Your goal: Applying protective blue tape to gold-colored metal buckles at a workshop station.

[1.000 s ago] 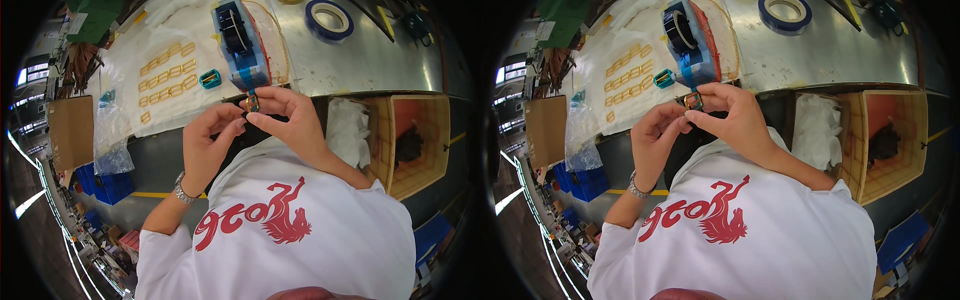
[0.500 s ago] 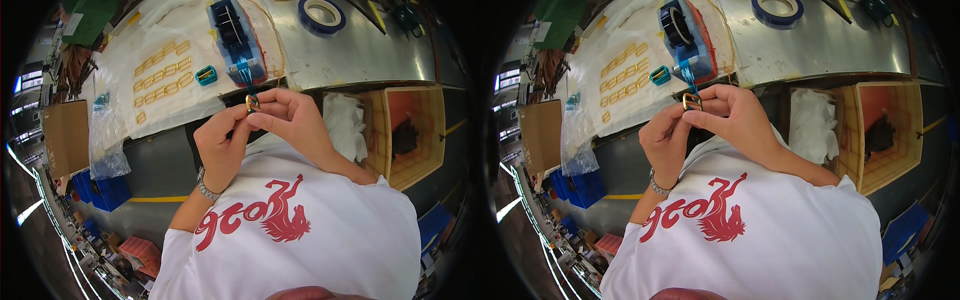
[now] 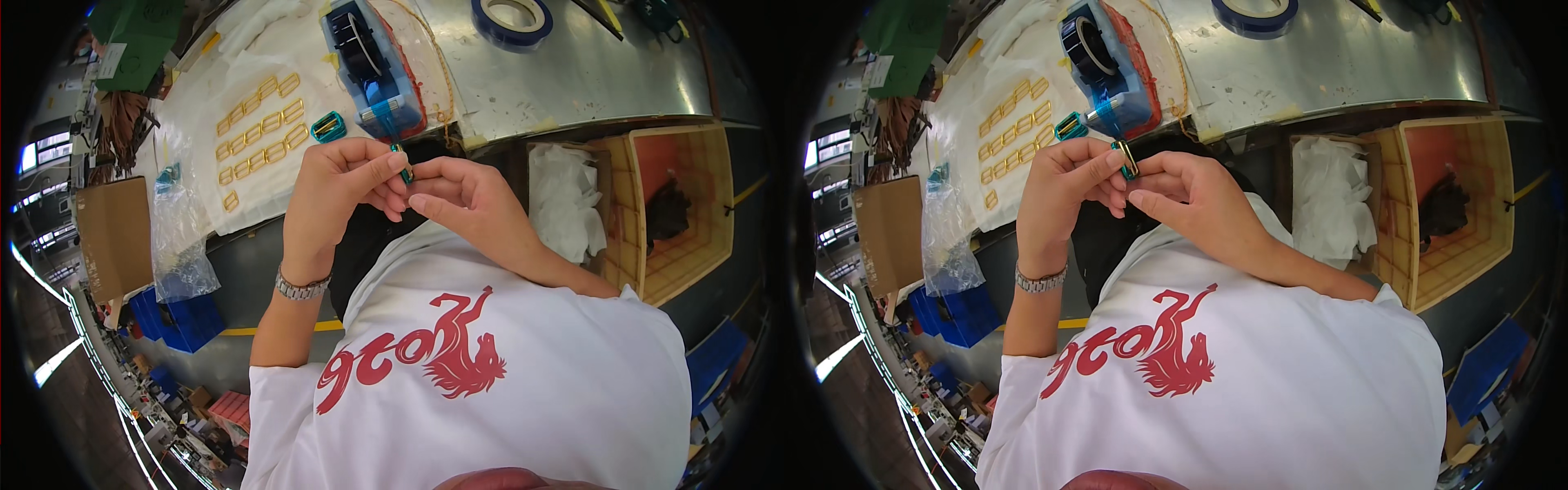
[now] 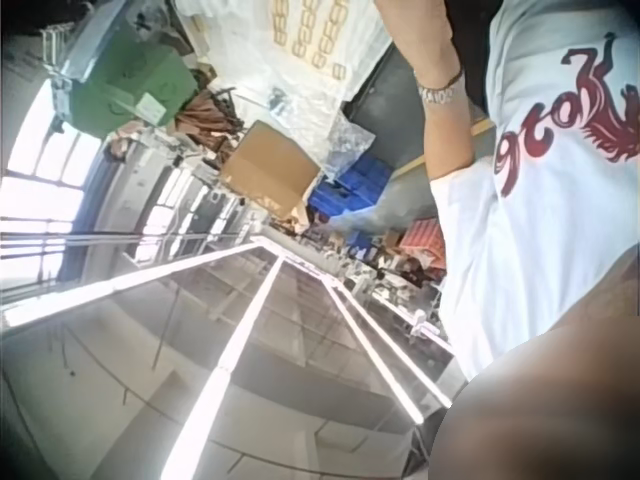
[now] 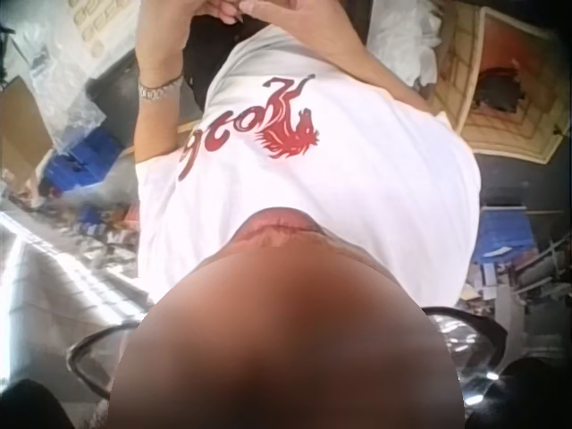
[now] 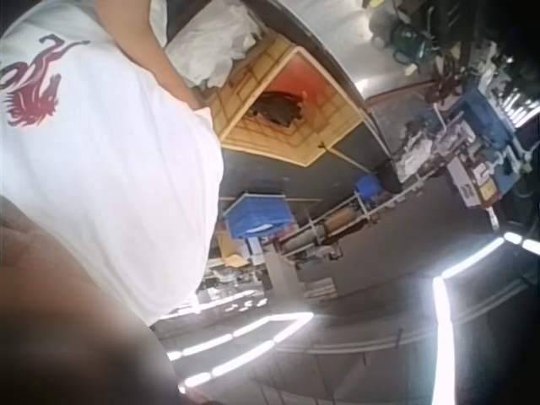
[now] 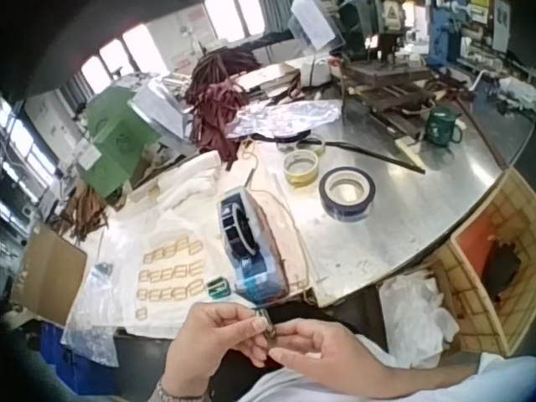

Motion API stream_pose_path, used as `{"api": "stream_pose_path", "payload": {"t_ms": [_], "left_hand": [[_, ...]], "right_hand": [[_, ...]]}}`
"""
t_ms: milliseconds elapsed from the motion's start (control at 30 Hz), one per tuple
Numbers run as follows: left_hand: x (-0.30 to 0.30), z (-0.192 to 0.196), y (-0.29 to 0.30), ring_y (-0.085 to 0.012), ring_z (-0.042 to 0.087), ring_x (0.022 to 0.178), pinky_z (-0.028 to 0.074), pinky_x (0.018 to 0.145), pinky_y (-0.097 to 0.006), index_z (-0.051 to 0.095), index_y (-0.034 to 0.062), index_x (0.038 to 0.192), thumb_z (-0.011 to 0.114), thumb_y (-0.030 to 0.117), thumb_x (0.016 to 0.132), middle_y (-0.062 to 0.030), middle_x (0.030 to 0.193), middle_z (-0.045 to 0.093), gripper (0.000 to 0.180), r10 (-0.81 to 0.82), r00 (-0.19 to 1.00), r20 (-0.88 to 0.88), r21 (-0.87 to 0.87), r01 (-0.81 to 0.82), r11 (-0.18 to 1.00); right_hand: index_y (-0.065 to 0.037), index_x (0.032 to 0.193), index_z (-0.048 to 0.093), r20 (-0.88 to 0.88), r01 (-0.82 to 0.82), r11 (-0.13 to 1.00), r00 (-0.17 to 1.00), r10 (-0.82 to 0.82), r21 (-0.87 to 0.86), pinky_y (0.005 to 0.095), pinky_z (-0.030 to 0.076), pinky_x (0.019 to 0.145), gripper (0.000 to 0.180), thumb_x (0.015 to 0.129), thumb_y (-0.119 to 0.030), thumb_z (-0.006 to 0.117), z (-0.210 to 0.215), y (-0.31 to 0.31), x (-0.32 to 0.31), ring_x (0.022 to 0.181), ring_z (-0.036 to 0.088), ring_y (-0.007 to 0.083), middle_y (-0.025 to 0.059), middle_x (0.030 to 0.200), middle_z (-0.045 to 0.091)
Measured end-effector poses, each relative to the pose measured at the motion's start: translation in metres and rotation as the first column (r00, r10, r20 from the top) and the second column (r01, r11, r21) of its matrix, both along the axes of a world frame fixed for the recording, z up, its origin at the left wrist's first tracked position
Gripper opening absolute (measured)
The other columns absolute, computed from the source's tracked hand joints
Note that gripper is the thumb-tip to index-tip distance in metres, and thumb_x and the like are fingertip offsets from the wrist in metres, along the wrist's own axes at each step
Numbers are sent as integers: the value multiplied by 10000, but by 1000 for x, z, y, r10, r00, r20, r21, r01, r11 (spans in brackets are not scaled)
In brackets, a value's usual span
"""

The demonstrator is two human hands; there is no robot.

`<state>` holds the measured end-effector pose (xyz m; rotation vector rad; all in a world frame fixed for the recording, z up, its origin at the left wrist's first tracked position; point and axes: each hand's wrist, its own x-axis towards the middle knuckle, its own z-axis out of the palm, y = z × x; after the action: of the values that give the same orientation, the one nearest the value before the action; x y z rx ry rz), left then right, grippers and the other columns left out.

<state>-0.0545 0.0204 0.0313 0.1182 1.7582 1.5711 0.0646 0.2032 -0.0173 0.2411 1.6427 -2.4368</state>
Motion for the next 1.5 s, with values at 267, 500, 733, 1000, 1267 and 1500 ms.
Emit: {"api": "stream_pose_path", "payload": {"t_ms": [267,500,733,1000,1267,1500], "left_hand": [[-27,-8,-12,-145,707,611,623,562,-299,740,-8,956,760,188,1037,-59,791,728,213,-59,949,310,93,31,995],[-45,-15,-15,-118,673,596,548,506,-262,710,56,885,752,230,1049,-26,788,712,243,-128,867,481,141,68,988],[-40,-9,-6,-85,612,599,484,495,-230,690,63,918,784,232,1030,11,754,661,223,94,775,625,62,-169,984],[-16,1,-8,-94,626,660,533,546,-243,703,14,1029,711,234,1077,-14,824,675,226,174,813,556,103,-275,956],[-7,-6,-14,-63,549,619,430,490,-204,690,-26,1165,654,169,1094,10,829,642,211,135,860,491,225,-275,935],[-8,1,-9,-73,600,626,483,517,-241,721,19,1023,676,201,1085,16,801,661,198,123,895,428,196,-225,954]], "right_hand": [[70,1370,642,-266,56,988,964,-16,145,350,595,993,505,932,-99,826,-13,9,-25,1101,750,213,153,1245,761],[42,1377,662,-328,117,981,943,-61,154,331,599,965,534,910,-124,861,-18,5,-42,1055,757,187,129,1205,773],[43,1268,713,-279,187,974,949,-147,125,274,612,841,400,938,-140,846,-10,-1,-45,890,781,134,82,996,809],[52,1274,706,-275,201,971,948,-160,127,267,608,847,416,923,-115,855,-10,-6,-45,922,782,127,96,1075,822],[57,1313,687,-291,176,982,945,-151,61,275,596,913,441,935,-105,846,-8,-5,-41,987,772,136,90,1124,818],[48,1377,670,-278,134,991,953,-121,26,287,592,953,484,949,-108,834,-11,-2,-41,1028,760,135,87,1153,812]]}}
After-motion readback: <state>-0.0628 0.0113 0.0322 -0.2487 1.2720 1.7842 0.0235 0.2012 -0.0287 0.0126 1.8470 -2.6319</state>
